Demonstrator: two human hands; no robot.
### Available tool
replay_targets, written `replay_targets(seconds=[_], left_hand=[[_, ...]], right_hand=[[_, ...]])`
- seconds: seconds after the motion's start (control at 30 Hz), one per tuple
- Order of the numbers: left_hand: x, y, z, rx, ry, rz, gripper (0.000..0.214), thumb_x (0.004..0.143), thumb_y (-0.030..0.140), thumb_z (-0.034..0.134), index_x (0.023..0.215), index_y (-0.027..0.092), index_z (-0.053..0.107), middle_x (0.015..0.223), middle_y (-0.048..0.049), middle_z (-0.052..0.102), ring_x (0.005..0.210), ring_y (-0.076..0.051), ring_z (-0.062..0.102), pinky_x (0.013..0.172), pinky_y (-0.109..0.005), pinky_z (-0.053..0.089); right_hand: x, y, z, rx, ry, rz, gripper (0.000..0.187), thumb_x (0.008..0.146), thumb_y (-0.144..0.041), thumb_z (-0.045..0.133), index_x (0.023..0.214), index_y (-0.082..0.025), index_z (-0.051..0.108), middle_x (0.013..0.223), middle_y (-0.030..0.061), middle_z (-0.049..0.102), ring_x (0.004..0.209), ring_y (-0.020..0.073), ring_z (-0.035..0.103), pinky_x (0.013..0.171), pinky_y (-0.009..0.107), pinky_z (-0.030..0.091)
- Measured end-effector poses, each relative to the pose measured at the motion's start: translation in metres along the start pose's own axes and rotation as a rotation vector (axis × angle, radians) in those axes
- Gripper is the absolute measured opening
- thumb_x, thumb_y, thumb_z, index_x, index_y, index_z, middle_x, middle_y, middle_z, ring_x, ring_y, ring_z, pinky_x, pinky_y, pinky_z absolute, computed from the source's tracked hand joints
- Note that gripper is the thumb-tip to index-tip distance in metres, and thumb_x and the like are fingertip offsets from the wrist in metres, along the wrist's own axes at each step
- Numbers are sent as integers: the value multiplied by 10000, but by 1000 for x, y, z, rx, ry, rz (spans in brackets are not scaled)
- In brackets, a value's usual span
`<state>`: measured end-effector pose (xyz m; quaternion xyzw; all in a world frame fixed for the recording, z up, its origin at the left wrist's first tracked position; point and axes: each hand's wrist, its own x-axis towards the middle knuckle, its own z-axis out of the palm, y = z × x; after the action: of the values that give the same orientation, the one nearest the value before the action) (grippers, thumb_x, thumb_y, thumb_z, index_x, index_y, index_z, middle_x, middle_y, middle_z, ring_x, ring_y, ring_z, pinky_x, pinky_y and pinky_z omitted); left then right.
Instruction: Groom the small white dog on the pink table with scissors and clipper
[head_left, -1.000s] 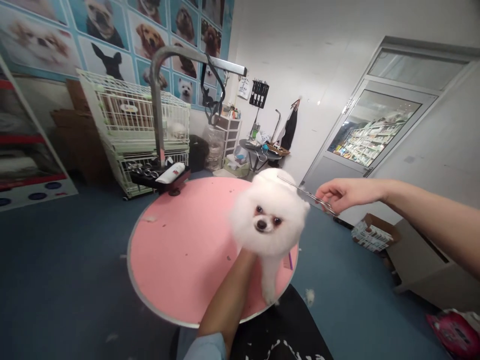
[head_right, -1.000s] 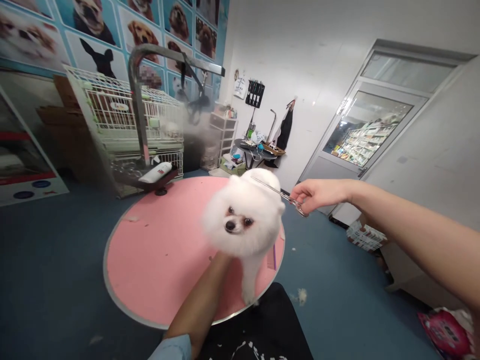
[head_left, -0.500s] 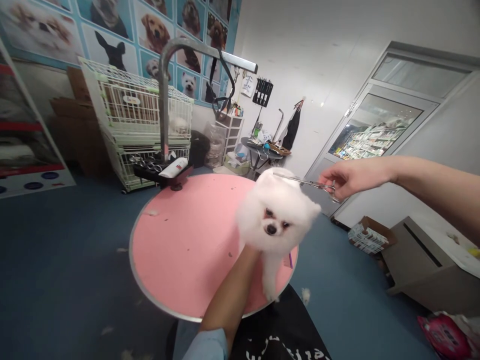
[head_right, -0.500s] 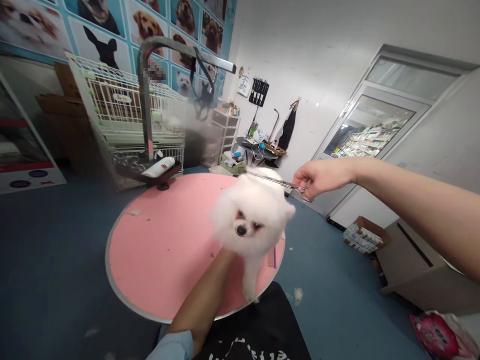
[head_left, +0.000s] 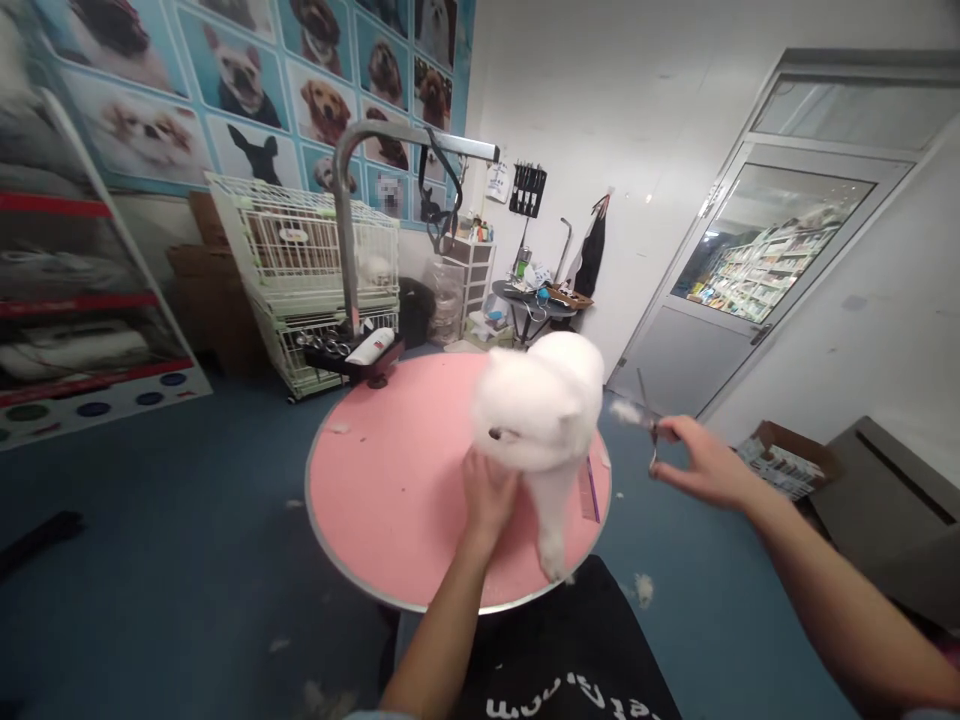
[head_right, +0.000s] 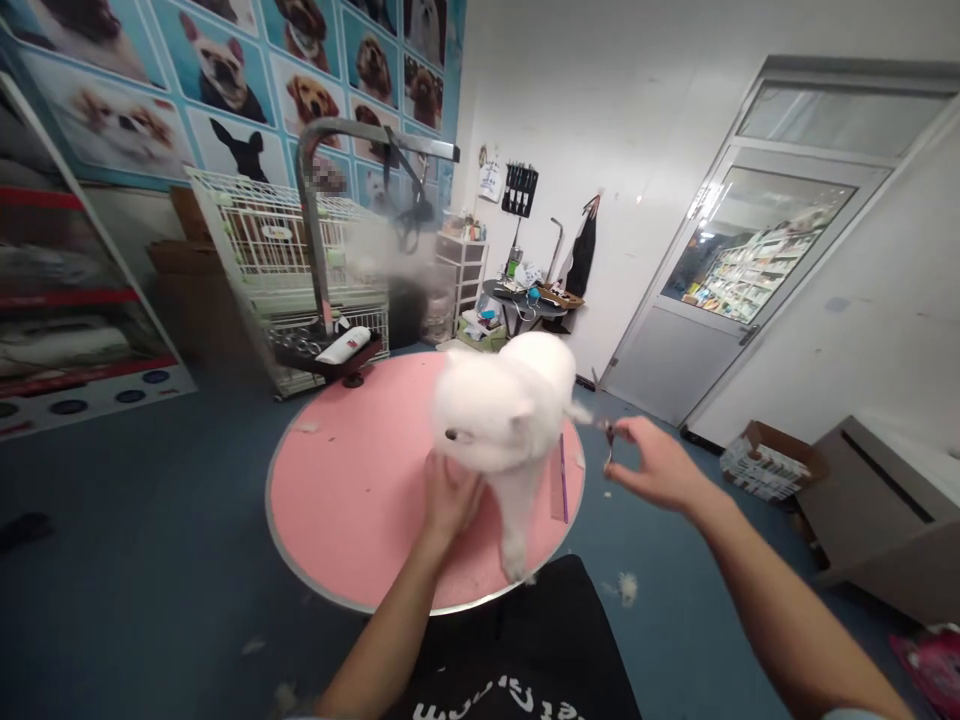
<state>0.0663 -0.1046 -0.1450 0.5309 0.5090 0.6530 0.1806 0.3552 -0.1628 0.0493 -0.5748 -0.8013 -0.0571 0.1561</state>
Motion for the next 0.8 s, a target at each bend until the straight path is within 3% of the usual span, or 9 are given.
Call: replay_targets(seconds=[0.03, 0.07, 0.2, 0.33, 0.43, 0.53, 0.67, 0.73, 0.8], left_hand=[[-13, -2, -9, 3, 46, -17, 402, 809, 471, 627, 1038, 146, 689, 1058, -147, 670, 1037, -286, 604, 933, -462, 482], [-25, -2, -16, -25, -12, -24, 327, 843, 448, 580, 928, 160, 711, 950, -126, 683, 945, -257, 627, 893, -434, 500], [-65, 24, -26, -195, -487, -55, 248, 779, 421, 671, 768, 181, 732, 875, -88, 695, 852, -203, 648, 771, -307, 521], [-76, 49, -23, -110, -535, -157, 384, 819, 421, 594, 532, 167, 570, 661, -49, 599, 697, -164, 592, 670, -266, 467], [-74, 45, -28, 10, -544, -192, 357, 843, 397, 493, 572, 173, 561, 643, -45, 589, 688, -172, 587, 673, -281, 466], [-57, 27, -54, 209, -389, -198, 317, 852, 356, 425, 776, 157, 659, 841, -104, 683, 852, -224, 640, 809, -349, 499], [-12, -5, -122, 633, 111, -325, 400, 783, 351, 547, 1037, 67, 670, 1168, -238, 649, 1185, -353, 562, 986, -460, 447], [8, -17, -150, 660, 109, -437, 372, 823, 360, 487, 978, 96, 700, 1080, -214, 692, 1103, -347, 613, 947, -464, 474], [20, -22, -160, 663, 168, -427, 400, 790, 388, 537, 1019, 103, 699, 1135, -207, 687, 1131, -348, 605, 972, -457, 469]], right_hand=[[-16, -6, 15, 17, -11, -47, 370, 790, -407, 622, 1088, -194, 575, 1036, 103, 647, 931, 247, 626, 800, 357, 483], [-30, -14, 30, 21, -29, -95, 333, 798, -363, 614, 1083, -195, 577, 1039, 102, 646, 931, 241, 620, 804, 351, 474], [-57, -48, 71, -71, -85, -254, 283, 761, -264, 608, 1027, -167, 598, 970, 108, 635, 872, 242, 571, 812, 359, 411], [-61, -68, 85, -172, -155, -315, 244, 747, -268, 606, 956, -142, 607, 925, 111, 602, 837, 237, 519, 804, 363, 358], [-66, -75, 94, -184, -240, -358, 268, 731, -279, 624, 959, -139, 608, 959, 127, 598, 894, 261, 523, 841, 380, 350], [-74, -72, 109, -101, -368, -319, 291, 718, -170, 584, 1006, -134, 604, 1018, 134, 618, 928, 249, 559, 838, 350, 373], [-68, -48, 135, 80, -542, -49, 261, 742, -145, 556, 996, -149, 613, 1018, 112, 674, 892, 217, 625, 729, 281, 398], [-50, -33, 148, 50, -556, 129, 179, 820, -219, 531, 940, -153, 646, 981, 127, 706, 898, 241, 657, 717, 292, 408], [-23, -22, 162, -46, -506, 307, 271, 896, -308, 481, 989, -137, 670, 1028, 173, 716, 964, 284, 675, 765, 332, 431]])
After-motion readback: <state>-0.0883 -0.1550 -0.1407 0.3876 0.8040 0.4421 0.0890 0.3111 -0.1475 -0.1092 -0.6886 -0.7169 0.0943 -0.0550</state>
